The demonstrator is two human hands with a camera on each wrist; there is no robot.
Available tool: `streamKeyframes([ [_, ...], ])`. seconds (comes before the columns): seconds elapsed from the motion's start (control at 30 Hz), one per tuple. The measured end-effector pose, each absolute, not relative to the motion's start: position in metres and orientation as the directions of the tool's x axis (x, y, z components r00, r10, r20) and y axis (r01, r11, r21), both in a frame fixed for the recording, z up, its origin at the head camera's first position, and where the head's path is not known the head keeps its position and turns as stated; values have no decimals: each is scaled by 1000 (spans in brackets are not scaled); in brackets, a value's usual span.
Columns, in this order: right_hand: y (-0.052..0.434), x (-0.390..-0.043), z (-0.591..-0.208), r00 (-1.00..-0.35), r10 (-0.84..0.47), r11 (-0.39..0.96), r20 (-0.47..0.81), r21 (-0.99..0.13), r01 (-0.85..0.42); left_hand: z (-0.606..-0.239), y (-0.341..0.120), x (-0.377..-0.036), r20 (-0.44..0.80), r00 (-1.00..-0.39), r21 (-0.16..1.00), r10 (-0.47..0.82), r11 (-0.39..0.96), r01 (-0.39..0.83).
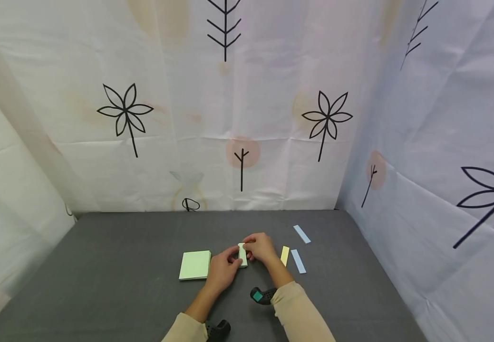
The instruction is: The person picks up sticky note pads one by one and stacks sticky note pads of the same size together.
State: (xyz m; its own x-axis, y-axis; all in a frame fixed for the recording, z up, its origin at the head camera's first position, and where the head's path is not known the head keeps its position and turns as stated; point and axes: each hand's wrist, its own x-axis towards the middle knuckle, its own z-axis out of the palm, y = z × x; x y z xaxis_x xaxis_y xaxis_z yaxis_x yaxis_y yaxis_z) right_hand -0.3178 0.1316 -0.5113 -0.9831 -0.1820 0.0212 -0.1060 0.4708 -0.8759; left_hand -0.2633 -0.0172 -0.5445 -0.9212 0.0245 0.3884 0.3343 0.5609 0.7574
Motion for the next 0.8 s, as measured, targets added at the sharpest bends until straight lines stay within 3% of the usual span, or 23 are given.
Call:
streamKeyframes([
  [0.27, 132, -314, -511, -974, -219, 507, 53, -847, -160, -544, -16, -261, 384, -923, 754, 9, 575, 319],
  [0.53, 133, -305, -510, -987, -151, 480, 62, -868, -128, -544, -15, -262, 378, -926, 763, -6, 568, 308],
  [0.8, 136, -295, -512, -986, -164, 453, 39, -885, -110, -543, -14, -263, 362, -932, 769, -14, 569, 291],
])
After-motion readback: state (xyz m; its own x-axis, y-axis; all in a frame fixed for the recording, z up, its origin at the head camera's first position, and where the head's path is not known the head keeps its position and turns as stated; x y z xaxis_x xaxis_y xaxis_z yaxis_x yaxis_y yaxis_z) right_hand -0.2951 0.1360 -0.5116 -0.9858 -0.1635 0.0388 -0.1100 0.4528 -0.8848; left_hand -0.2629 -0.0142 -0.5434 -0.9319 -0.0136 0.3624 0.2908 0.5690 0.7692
